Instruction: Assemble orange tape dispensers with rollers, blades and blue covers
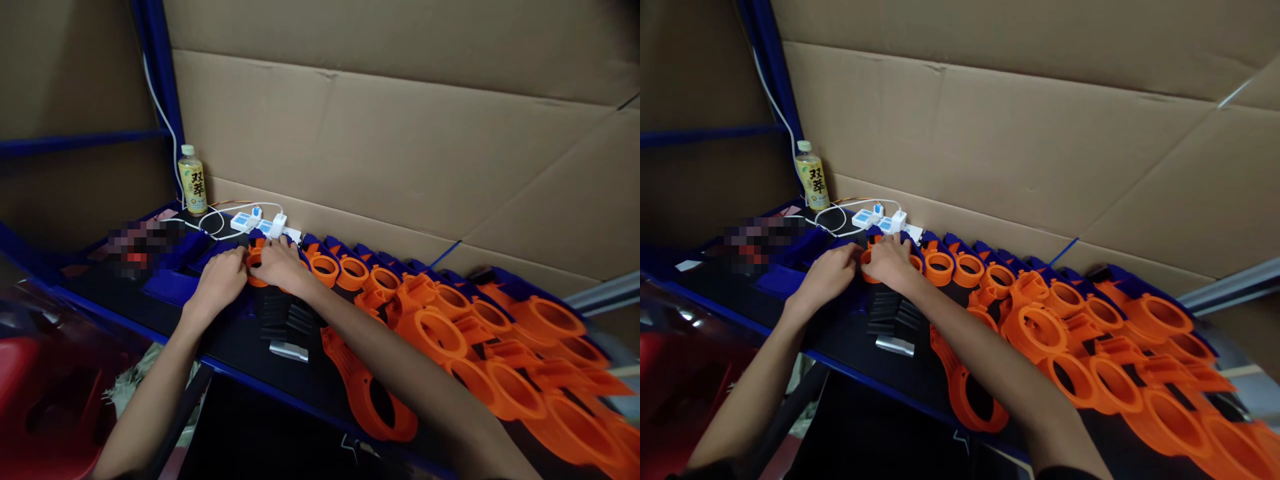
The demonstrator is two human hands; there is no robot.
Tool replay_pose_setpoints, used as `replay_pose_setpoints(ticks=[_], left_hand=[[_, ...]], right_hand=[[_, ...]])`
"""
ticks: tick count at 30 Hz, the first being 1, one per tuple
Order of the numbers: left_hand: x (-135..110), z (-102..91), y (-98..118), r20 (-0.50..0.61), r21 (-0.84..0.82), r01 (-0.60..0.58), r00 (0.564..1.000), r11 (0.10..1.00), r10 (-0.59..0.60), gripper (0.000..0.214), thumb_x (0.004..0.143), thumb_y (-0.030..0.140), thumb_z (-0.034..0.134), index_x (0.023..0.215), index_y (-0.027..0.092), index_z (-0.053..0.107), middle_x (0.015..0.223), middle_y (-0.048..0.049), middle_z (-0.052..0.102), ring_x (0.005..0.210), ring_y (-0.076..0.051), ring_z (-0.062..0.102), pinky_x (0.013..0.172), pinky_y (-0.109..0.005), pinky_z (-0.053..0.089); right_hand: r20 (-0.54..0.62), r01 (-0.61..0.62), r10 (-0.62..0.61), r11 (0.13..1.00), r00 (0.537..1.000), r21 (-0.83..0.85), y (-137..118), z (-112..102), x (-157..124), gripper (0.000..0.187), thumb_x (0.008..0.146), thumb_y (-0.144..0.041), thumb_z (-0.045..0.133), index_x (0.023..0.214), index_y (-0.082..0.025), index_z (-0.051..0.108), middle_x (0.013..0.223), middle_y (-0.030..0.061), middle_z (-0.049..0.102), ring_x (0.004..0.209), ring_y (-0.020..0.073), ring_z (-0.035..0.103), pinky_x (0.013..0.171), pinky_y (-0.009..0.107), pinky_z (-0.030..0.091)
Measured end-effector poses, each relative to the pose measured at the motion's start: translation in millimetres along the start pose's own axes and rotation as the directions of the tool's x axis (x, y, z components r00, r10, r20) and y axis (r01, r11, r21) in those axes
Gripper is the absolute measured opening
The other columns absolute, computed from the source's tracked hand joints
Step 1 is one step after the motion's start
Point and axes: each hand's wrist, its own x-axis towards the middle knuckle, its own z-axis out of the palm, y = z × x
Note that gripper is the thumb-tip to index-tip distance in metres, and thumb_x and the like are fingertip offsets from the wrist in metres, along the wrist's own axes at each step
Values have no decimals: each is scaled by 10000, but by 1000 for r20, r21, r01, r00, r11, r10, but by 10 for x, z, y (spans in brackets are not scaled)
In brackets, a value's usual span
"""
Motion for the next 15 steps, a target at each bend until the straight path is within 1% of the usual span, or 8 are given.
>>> replay_pose_setpoints(ticks=[2,4,7,9,11,13,14,15], left_hand=[[9,33,-3,-12,-17,-25,1000,1000,25,400,958,153,405,1294,184,620,1231,-156,728,1206,-321,656,962,-417,494],[17,66,1,-25,-35,-48,999,998,47,385,998,215,380,1292,179,625,1245,-159,714,1209,-325,648,973,-434,491],[22,101,22,-62,-64,-79,995,995,75,411,1041,324,343,1303,166,618,1294,-167,677,1234,-331,613,994,-456,484],[20,114,41,-80,-82,-112,991,990,106,416,1042,378,371,1317,180,612,1339,-148,648,1267,-321,577,1025,-451,470],[16,121,57,-91,-114,-169,983,979,159,397,1025,401,432,1318,209,620,1356,-119,637,1274,-308,559,1046,-439,460],[12,127,64,-103,-157,-229,971,961,215,379,1011,395,473,1309,226,635,1342,-107,642,1254,-302,564,1046,-439,462],[11,130,64,-111,-179,-252,966,951,235,373,1009,388,481,1304,227,641,1325,-107,649,1240,-300,569,1043,-443,463],[10,133,61,-116,-196,-269,961,943,250,368,1008,379,482,1301,226,645,1308,-107,656,1229,-298,574,1042,-445,464]], right_hand=[[-4,19,-19,1000,1000,-2,19,-45,-48,733,833,-560,636,1344,-37,590,1404,271,559,1343,418,432,1065,554,390],[-10,54,-54,999,999,0,79,-143,-152,729,870,-563,611,1396,-60,558,1424,241,554,1333,387,458,1070,521,408],[-40,105,-105,994,994,4,259,-387,-477,647,948,-526,550,1440,-106,533,1430,182,575,1332,334,493,1096,469,416],[-96,112,-110,994,989,14,413,-561,-828,585,980,-513,520,1416,-126,566,1396,156,614,1316,318,529,1087,453,441],[-141,76,-72,997,987,21,565,-678,-1262,510,1003,-536,475,1359,-201,622,1333,112,666,1246,298,601,1026,448,498],[-140,53,-54,999,989,-11,697,-687,-1727,533,994,-580,474,1384,-242,608,1348,92,668,1226,303,630,999,462,529],[-142,40,-46,998,989,-40,755,-646,-1950,567,982,-590,491,1430,-252,572,1369,95,657,1228,316,636,980,472,547],[-154,49,-60,996,986,-69,809,-578,-2156,593,960,-606,518,1430,-249,577,1373,107,656,1232,337,637,973,491,556]])
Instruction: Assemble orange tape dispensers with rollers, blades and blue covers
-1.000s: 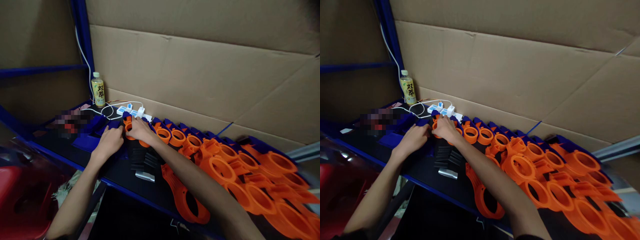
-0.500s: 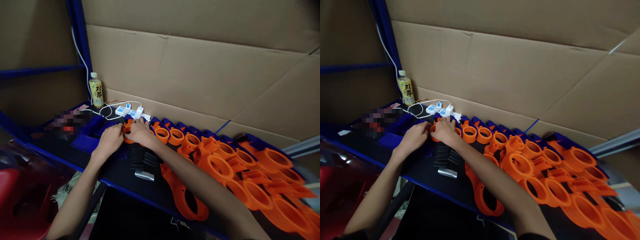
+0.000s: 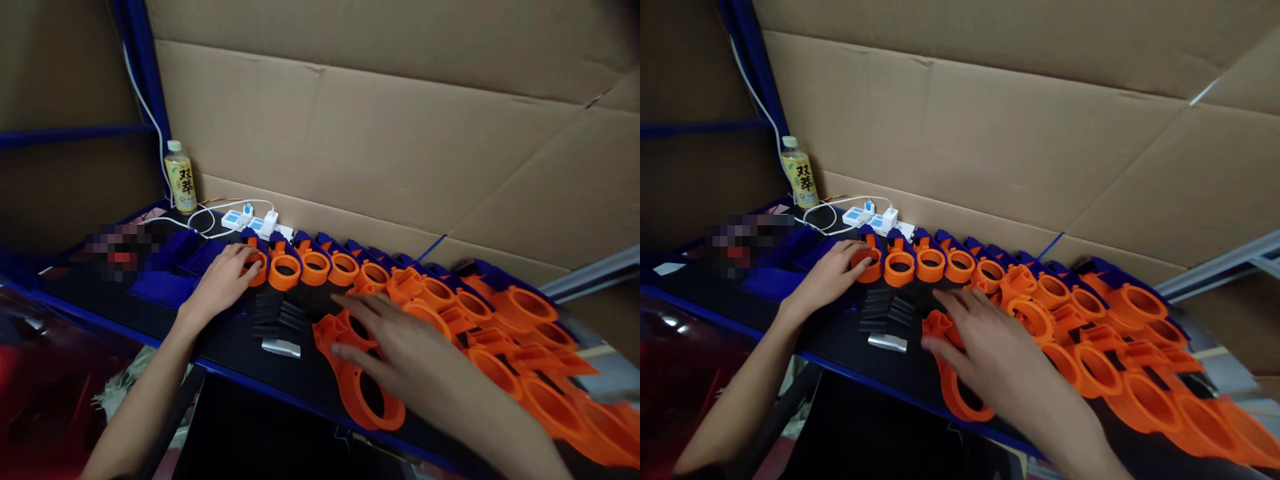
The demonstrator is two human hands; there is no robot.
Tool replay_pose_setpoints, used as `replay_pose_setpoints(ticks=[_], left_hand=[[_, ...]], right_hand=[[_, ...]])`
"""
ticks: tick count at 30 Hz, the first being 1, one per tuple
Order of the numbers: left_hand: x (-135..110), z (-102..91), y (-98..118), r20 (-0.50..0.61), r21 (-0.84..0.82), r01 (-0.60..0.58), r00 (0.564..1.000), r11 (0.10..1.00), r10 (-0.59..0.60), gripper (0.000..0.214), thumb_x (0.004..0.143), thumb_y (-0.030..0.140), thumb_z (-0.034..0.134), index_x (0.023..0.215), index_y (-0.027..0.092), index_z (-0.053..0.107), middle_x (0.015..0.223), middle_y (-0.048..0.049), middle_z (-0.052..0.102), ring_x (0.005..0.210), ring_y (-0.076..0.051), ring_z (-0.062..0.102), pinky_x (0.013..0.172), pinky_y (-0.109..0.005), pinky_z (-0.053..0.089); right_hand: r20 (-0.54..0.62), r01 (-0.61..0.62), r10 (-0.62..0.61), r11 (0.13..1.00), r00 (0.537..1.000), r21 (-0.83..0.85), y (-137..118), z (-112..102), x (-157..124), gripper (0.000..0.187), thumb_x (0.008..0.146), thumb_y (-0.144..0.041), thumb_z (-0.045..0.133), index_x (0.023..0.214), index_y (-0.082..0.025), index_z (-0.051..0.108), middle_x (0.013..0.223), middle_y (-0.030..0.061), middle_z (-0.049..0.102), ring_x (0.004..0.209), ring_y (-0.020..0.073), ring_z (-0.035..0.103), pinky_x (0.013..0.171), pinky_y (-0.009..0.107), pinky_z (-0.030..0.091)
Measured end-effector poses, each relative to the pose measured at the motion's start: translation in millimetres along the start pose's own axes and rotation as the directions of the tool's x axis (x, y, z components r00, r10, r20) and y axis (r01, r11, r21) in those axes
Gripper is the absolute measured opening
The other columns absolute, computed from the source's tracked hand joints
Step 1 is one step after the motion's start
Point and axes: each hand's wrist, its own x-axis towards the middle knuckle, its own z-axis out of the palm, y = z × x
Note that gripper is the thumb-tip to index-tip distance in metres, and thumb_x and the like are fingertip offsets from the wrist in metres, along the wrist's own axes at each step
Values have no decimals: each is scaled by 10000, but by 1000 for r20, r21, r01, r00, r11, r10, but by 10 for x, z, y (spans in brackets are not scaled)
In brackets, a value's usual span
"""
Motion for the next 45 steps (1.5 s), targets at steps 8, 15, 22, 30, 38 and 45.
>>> replay_pose_setpoints(ticks=[8,15,22,30,38,45], left_hand=[[-27,-19,18,32,-61,-55,998,997,57,322,991,332,515,1265,250,661,1274,-74,678,1214,-277,586,1051,-443,460],[-77,-141,159,-4,-119,-51,999,992,51,323,1015,364,480,1257,254,664,1274,-66,680,1218,-263,594,1072,-428,446],[-66,-46,179,42,-75,-103,993,992,106,311,963,320,588,1254,245,669,1280,-87,683,1247,-292,580,1091,-454,440],[-35,235,242,182,8,-265,949,964,259,374,978,238,550,1338,266,647,1469,-103,590,1436,-304,432,1176,-539,337],[-68,210,274,177,-15,-218,960,976,217,378,991,284,540,1357,259,627,1517,-93,566,1518,-303,340,1230,-601,187],[-91,8,479,-68,-499,-93,995,862,69,354,1018,363,495,1287,258,700,1425,-76,650,1386,-263,531,1211,-479,313]], right_hand=[[82,-10,15,998,996,-63,173,592,-842,711,781,-500,753,1433,-271,585,1375,135,655,1216,385,658,902,504,616],[43,-71,70,997,997,39,117,577,-788,603,823,-346,688,1414,-273,596,1329,113,683,1199,350,671,912,485,615],[-19,-101,104,986,994,132,112,418,-717,603,854,-459,673,1434,-329,573,1333,101,680,1187,345,679,882,501,626],[-46,-104,113,982,993,156,24,433,-723,651,895,-484,652,1506,-332,485,1422,104,623,1281,344,622,968,536,594],[-58,-124,139,969,989,214,-6,487,-741,645,894,-487,663,1498,-363,476,1438,67,614,1291,337,614,966,547,598],[-242,-167,294,885,925,434,-89,347,-591,619,892,-471,689,1469,-397,479,1426,44,615,1298,312,601,1076,565,521]])
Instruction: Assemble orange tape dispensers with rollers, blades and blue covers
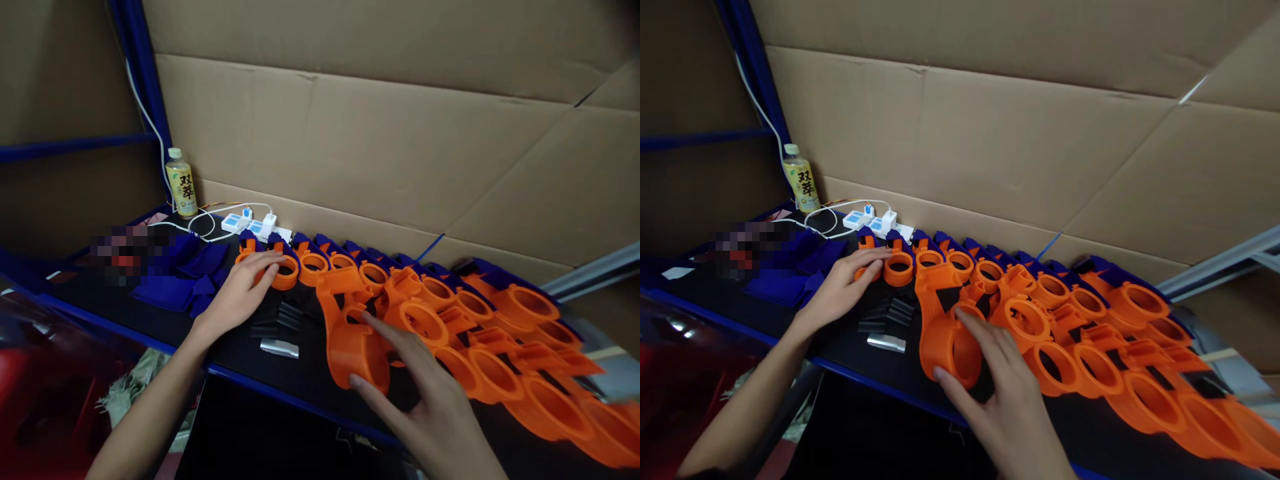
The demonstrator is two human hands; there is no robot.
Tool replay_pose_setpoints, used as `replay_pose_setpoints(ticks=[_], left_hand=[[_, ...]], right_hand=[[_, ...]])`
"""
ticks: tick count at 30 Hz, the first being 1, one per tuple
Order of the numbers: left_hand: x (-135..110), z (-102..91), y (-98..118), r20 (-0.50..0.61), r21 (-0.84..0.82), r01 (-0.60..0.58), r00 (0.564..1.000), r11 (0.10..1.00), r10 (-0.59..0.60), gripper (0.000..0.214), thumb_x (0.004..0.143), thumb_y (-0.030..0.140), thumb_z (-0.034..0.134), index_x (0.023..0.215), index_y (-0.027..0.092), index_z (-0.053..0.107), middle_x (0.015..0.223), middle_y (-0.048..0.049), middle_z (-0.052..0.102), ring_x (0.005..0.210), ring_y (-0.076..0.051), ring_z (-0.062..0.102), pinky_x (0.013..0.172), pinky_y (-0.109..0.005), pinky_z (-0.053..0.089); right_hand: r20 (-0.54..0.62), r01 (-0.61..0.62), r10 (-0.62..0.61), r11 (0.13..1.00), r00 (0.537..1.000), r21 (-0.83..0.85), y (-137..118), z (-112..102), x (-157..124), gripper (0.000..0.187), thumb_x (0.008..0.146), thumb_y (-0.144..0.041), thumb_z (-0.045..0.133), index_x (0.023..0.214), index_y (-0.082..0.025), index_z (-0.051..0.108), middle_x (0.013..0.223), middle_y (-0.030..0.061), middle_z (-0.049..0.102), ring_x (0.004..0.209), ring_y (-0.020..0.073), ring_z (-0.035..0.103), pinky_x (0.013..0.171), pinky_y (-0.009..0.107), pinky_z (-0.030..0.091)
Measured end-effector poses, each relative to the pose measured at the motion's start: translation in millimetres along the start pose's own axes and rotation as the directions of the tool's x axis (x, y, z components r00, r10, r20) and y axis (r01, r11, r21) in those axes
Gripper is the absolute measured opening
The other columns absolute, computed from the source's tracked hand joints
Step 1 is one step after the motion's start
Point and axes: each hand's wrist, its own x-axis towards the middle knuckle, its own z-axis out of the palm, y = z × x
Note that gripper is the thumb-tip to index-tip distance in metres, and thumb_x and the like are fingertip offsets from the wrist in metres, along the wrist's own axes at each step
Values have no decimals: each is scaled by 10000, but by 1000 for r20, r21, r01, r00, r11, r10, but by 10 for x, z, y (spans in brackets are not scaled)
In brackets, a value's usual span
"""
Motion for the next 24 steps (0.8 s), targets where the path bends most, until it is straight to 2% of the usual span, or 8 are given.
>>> replay_pose_setpoints(ticks=[2,5,6,8,11,14,20,24], left_hand=[[-19,43,85,27,-327,114,993,938,-111,388,995,443,544,1291,249,704,1386,-97,676,1351,-296,565,1178,-488,365],[-61,175,189,280,-736,288,953,612,-112,483,963,481,603,1378,235,639,1415,-145,649,1335,-345,578,1093,-514,462],[-72,226,218,329,-794,322,941,515,-81,493,956,470,621,1386,230,629,1424,-153,640,1332,-351,581,1084,-513,472],[-81,312,268,326,-865,324,943,382,-62,466,953,456,630,1349,211,651,1407,-155,653,1335,-347,580,1096,-496,468],[-57,364,315,239,-925,259,965,277,-105,430,965,491,588,1249,187,697,1386,-151,669,1349,-355,566,1096,-491,473],[-18,326,319,210,-924,254,961,284,-177,459,965,539,560,1194,173,716,1358,-150,685,1332,-362,581,1075,-489,497],[12,216,257,186,-892,271,949,361,-254,434,895,487,677,1161,146,699,1209,-171,753,1184,-364,688,979,-493,566],[36,99,188,-6,-856,193,925,481,-381,407,859,465,734,1086,130,683,1030,-159,794,985,-326,769,844,-440,623]], right_hand=[[-65,-29,39,990,997,139,-72,13,90,610,892,-444,702,1462,-389,491,1444,42,598,1319,301,584,1100,531,509],[-35,-60,86,880,996,471,-181,121,241,626,899,-402,710,1480,-373,479,1491,56,559,1286,275,615,1031,442,573],[4,-69,83,809,997,584,-216,178,292,626,904,-391,709,1486,-367,478,1500,63,551,1268,265,631,1002,414,592],[88,-100,51,657,995,747,-280,309,383,604,923,-375,691,1491,-353,485,1509,73,547,1268,250,636,994,389,596],[151,-128,-3,518,988,846,-344,485,479,622,931,-361,684,1515,-345,471,1529,77,531,1331,251,591,1052,415,559],[179,-141,-26,512,984,848,-369,580,516,670,937,-361,675,1553,-358,412,1542,70,517,1339,257,584,1044,445,564],[136,-75,-18,757,991,649,-372,601,507,619,923,-380,686,1509,-318,495,1445,87,609,1176,258,681,891,415,639],[44,0,-24,876,999,483,-326,637,462,391,975,-368,616,1351,-269,652,1222,84,723,1000,208,716,809,346,633]])
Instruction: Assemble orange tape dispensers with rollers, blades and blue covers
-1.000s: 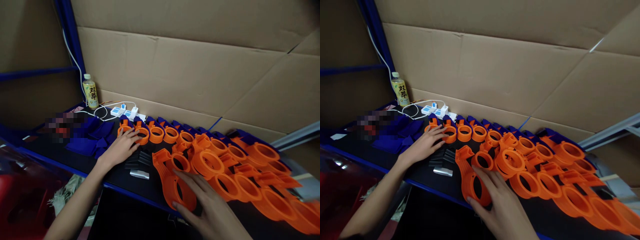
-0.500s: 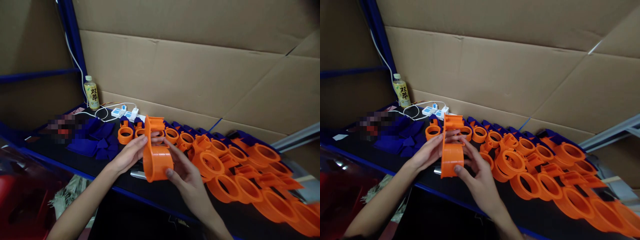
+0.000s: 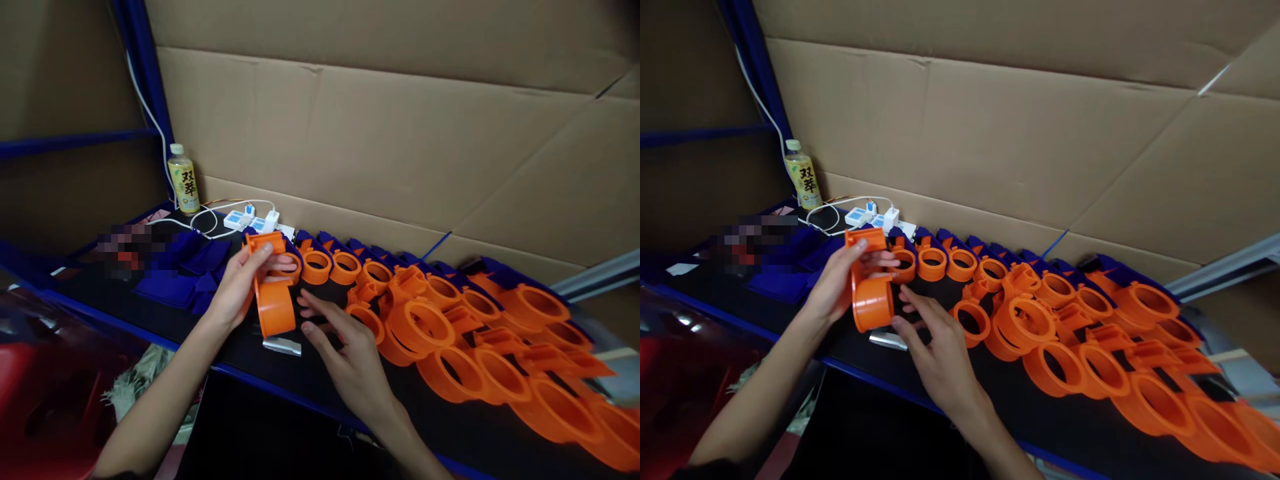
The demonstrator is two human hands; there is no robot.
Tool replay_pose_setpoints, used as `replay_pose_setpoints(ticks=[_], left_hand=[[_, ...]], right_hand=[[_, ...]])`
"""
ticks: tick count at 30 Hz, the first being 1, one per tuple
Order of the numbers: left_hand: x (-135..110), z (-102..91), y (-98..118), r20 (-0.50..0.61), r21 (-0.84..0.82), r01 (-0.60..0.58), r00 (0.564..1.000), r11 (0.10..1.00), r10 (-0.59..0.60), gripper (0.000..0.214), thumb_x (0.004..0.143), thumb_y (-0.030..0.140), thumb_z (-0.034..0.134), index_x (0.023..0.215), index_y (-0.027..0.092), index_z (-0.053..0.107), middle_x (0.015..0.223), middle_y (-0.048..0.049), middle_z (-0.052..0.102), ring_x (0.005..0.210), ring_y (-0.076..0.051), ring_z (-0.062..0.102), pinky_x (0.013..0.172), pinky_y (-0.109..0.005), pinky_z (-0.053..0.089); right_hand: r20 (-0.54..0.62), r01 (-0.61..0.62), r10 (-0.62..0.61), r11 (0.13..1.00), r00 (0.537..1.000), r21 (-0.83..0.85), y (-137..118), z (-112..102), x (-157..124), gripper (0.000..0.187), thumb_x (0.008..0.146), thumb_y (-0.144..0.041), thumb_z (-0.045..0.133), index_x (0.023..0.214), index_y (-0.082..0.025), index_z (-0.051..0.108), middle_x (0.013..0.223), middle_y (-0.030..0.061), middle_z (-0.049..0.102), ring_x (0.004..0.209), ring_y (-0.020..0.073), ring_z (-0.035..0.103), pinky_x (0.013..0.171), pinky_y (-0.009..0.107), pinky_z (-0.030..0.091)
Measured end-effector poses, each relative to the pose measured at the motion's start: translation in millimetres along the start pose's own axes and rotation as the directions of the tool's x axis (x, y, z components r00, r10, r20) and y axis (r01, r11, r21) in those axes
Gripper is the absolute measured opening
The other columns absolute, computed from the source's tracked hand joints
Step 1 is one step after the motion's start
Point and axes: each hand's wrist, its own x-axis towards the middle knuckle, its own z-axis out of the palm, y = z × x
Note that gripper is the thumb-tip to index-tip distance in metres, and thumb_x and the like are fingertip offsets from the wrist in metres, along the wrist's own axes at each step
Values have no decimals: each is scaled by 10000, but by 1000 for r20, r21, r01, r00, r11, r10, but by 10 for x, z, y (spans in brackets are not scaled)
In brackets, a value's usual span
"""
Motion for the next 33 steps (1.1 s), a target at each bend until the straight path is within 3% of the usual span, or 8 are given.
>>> replay_pose_setpoints(ticks=[2,6,11,14,18,22,25,33], left_hand=[[22,-71,75,-60,17,-43,997,999,44,403,872,473,719,1092,138,670,1040,-148,790,955,-308,777,819,-429,633],[30,-187,235,-76,42,-14,997,999,17,351,892,418,706,1116,149,672,1120,-127,771,944,-274,778,760,-383,656],[17,-229,307,-82,86,3,997,996,4,321,914,408,679,1108,152,665,1114,-126,770,891,-250,781,678,-351,668],[21,-237,295,-53,101,50,998,994,-45,309,896,391,702,1082,147,665,1066,-132,771,862,-253,779,629,-341,667],[25,-251,282,17,154,107,994,982,-111,303,864,394,741,1036,159,655,1061,-133,758,835,-253,773,592,-332,661],[8,-236,264,69,237,156,982,959,-177,340,850,392,765,1077,170,643,1081,-109,721,807,-234,755,586,-372,668],[-24,-185,209,134,302,199,959,932,-249,378,837,354,786,1131,176,628,1027,-75,690,776,-207,736,602,-385,674],[-81,-36,18,329,384,248,864,890,-383,338,847,379,774,1078,169,644,1035,-78,652,803,-191,726,616,-328,665]], right_hand=[[44,44,-38,990,998,-134,64,40,-52,260,993,-341,592,1200,-255,724,1087,66,750,971,205,703,813,343,612],[294,222,-103,886,950,-408,207,192,-190,176,985,-221,583,1054,-252,742,988,50,745,996,226,661,805,355,585],[325,271,-85,762,942,-588,265,316,-251,192,972,-130,550,953,-223,716,941,74,702,942,225,632,734,331,560],[289,214,-58,812,956,-543,265,310,-216,142,950,-134,591,905,-218,697,948,63,699,958,227,633,756,335,547],[224,81,-5,939,975,-334,263,177,-131,126,907,-125,654,865,-233,702,907,23,699,898,189,652,761,305,530],[42,-24,30,991,999,-135,166,-105,34,50,915,-254,698,898,-232,739,805,4,685,719,150,620,642,271,476],[-86,1,-3,1000,996,-26,62,-265,199,90,904,-307,721,937,-234,761,838,-1,716,714,141,620,635,265,459],[-106,35,-46,995,993,-96,111,-196,419,102,909,-282,706,931,-233,793,818,-8,743,639,122,584,620,269,450]])
